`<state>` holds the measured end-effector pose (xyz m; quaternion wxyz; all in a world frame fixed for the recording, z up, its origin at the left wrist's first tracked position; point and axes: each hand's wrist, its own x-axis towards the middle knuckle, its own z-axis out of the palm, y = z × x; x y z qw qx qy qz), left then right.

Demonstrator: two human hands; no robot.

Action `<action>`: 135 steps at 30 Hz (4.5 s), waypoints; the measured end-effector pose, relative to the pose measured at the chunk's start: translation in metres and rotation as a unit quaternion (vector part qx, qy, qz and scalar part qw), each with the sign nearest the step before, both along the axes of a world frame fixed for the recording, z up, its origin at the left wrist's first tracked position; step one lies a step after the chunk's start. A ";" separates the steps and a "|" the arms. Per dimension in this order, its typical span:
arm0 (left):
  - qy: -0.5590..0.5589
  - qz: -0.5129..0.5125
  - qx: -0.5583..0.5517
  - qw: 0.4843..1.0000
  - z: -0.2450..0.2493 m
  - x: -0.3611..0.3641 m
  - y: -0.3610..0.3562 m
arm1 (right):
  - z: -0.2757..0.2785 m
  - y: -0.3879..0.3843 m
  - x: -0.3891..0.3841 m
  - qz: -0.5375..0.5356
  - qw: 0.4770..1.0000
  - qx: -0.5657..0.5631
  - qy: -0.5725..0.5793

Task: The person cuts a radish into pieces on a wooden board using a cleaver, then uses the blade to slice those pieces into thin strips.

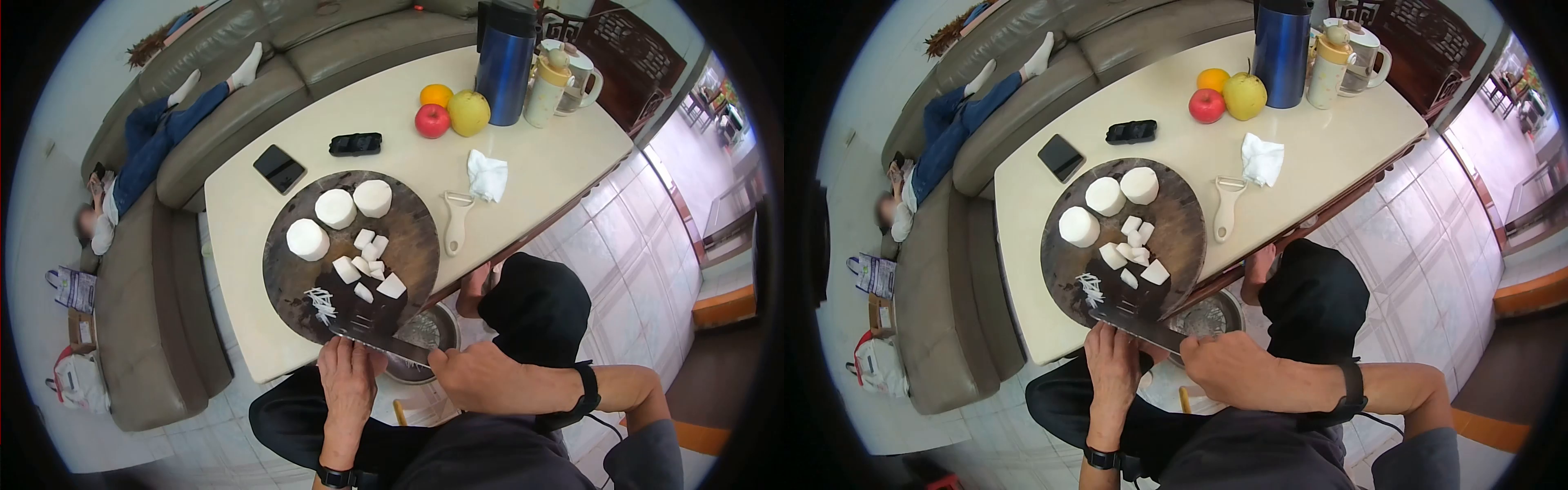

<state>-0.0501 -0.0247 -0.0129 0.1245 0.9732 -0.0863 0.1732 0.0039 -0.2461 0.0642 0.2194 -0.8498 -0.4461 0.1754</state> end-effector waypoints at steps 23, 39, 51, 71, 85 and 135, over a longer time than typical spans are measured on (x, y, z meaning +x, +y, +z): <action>0.012 0.000 -0.010 1.000 0.000 -0.003 -0.003 | 0.009 0.004 0.000 -0.006 1.000 -0.017 -0.011; 0.014 0.004 -0.022 1.000 0.000 -0.005 -0.004 | 0.004 0.009 0.008 -0.013 1.000 -0.012 0.016; 0.031 -0.005 -0.031 0.999 0.005 -0.003 -0.004 | 0.014 0.009 0.007 0.019 0.999 -0.025 -0.024; 0.027 0.007 -0.023 0.999 -0.004 -0.007 -0.002 | 0.020 0.000 0.016 0.039 0.998 -0.038 0.011; 0.024 0.011 -0.021 0.999 -0.003 -0.008 -0.003 | -0.002 0.016 0.011 -0.006 1.000 0.007 -0.002; -0.003 -0.014 0.019 1.000 0.014 0.057 0.041 | -0.007 -0.025 0.005 -0.172 0.942 0.152 0.245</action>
